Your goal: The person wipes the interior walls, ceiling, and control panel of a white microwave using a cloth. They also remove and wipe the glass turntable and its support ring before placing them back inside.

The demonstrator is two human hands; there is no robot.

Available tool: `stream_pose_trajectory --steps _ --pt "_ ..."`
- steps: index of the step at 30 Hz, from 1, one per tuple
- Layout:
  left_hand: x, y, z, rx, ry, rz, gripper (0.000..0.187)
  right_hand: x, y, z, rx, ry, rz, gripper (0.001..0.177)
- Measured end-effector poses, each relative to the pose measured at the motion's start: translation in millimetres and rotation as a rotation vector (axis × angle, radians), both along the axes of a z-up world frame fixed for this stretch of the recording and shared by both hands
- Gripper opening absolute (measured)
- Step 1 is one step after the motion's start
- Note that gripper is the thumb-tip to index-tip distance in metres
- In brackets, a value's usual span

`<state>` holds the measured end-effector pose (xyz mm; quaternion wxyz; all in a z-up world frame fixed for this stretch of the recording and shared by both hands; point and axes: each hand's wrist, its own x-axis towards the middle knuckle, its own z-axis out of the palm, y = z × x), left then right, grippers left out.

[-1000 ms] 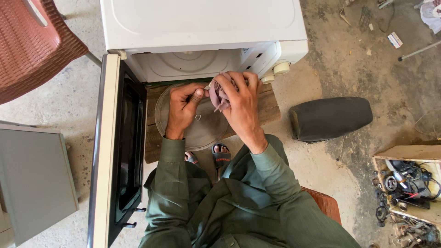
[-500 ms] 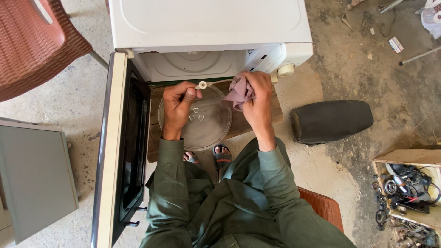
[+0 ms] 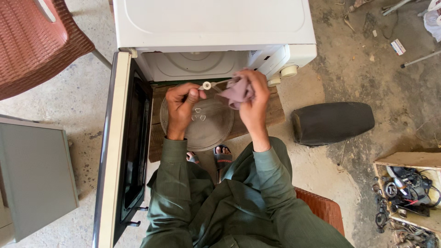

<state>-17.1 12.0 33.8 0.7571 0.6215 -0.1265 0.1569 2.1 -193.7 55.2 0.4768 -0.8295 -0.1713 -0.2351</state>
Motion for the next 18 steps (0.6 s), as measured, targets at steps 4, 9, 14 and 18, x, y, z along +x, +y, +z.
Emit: stream_pose_trajectory --steps 4,9,14,18 --pt "2.6 0.5 -4.6 0.037 -0.037 -0.005 0.033 3.3 -10.9 -20.0 0.285 0.212 0.056 0.038" --pt "8.7 -5.5 -4.7 0.167 -0.027 -0.040 0.031 4.7 -1.4 11.0 -0.340 -0.114 -0.033 0.038" --pt "5.4 -4.3 2.2 0.135 -0.037 -0.036 0.031 -5.2 15.5 43.4 -0.478 -0.169 0.080 0.045" --pt "5.2 0.3 -3.0 0.107 0.024 0.010 0.031 20.0 -1.5 6.9 -0.133 -0.044 0.146 0.035"
